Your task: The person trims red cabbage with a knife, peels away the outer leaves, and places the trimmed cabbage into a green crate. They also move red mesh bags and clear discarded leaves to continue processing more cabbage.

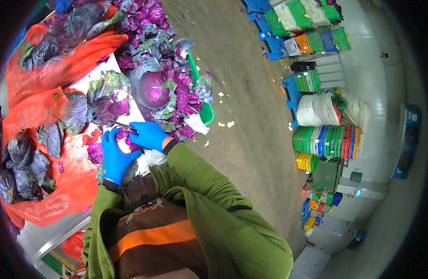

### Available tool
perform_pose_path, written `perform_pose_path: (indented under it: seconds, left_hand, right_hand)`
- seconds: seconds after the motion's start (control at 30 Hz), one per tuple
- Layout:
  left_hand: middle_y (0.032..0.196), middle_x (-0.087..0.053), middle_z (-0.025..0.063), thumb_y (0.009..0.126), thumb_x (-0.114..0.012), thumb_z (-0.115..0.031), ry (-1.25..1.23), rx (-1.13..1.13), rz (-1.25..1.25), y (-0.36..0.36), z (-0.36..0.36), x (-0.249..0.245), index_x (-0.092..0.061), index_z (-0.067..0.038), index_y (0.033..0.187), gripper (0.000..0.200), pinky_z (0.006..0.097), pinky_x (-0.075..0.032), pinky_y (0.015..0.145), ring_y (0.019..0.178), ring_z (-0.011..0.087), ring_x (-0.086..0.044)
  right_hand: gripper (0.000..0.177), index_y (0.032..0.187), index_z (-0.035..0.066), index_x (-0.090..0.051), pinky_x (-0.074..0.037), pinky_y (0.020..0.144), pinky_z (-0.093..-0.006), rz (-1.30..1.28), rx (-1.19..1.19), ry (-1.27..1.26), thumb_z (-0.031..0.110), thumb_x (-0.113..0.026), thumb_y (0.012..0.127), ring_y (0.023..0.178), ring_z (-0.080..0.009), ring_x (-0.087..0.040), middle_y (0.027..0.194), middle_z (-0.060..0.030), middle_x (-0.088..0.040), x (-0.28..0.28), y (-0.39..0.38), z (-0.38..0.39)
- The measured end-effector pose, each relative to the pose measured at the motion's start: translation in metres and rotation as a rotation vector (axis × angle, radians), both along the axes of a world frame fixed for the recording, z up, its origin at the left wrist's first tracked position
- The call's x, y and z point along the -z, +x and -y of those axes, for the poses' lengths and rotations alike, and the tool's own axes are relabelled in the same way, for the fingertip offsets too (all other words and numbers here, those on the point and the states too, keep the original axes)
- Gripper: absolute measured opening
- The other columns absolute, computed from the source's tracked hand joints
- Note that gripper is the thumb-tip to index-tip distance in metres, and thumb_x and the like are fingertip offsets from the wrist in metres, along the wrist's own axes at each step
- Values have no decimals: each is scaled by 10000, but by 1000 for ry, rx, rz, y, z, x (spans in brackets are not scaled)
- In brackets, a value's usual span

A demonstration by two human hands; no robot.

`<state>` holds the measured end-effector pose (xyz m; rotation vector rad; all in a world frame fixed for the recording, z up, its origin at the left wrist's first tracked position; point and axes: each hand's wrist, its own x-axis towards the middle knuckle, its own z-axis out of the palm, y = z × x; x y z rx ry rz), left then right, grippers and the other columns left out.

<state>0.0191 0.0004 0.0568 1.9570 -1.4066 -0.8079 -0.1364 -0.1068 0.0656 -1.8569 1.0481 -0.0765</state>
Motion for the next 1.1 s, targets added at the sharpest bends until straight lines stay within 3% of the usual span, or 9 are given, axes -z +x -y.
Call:
perform_pose_path:
  seconds: [0.07,0.3,0.37,0.63,0.8,0.87,1.0,1.07,1.1]
  left_hand:
    - [1357,-380,218,490,-929,-292,21,-17,22,-4,4,1,-427,-117,1336,999,494,-378,1053,1267,418,-376]
    - [1372,-391,199,476,-930,-278,-12,8,16,-4,5,0,-454,-117,1308,972,502,-361,1050,1253,402,-376]
    - [1375,-391,197,474,-931,-277,-12,22,11,-5,7,1,-455,-115,1311,976,501,-356,1051,1250,401,-378]
    - [1306,-435,205,548,-906,-255,-33,-14,-72,9,10,11,-434,-71,1335,936,470,-369,1057,1227,391,-427]
    - [1247,-459,188,574,-910,-234,-72,-83,-176,18,18,19,-439,-37,1314,899,442,-396,1030,1177,366,-466]
    - [1240,-458,194,572,-910,-220,-80,-77,-169,19,15,17,-439,-31,1310,895,439,-405,1024,1179,369,-465]
    - [1316,-409,199,555,-890,-295,-191,175,-26,21,-28,16,-422,-61,1310,918,482,-346,1088,1275,392,-395]
    - [1351,-390,197,555,-896,-283,-280,67,-82,17,-49,20,-404,-71,1328,940,488,-331,1101,1305,392,-369]
    - [1364,-383,194,551,-903,-285,-243,35,-106,20,-60,20,-394,-70,1342,965,483,-326,1107,1307,386,-369]
  right_hand:
    - [501,1208,57,-623,-528,784,-465,-189,-62,-75,369,-654,818,876,-373,-675,949,-203,-692,-9,2,3]
    - [318,1001,89,-689,-525,726,-482,-211,-9,-170,286,-695,752,815,-377,-668,847,-179,-685,9,3,3]
    - [258,943,98,-699,-524,693,-473,-297,49,-337,263,-703,744,795,-370,-668,827,-168,-680,19,4,2]
    - [229,854,90,-715,-519,657,-459,-95,321,-296,291,-723,746,778,-376,-664,827,-165,-681,29,15,2]
    - [269,901,103,-737,-529,666,-437,-103,282,-308,317,-766,740,779,-368,-670,837,-176,-684,40,24,17]
    - [325,895,77,-728,-530,683,-445,73,249,-199,354,-768,732,787,-391,-661,833,-210,-670,50,17,24]
    - [433,872,9,-702,-537,724,-460,-268,369,-350,412,-754,722,828,-406,-670,835,-231,-684,111,-42,36]
    - [411,963,14,-698,-536,739,-455,27,616,76,353,-760,740,861,-394,-670,885,-226,-691,72,-46,20]
    - [424,1051,13,-677,-535,752,-440,-53,613,56,297,-769,751,866,-361,-680,918,-216,-693,90,-51,19]
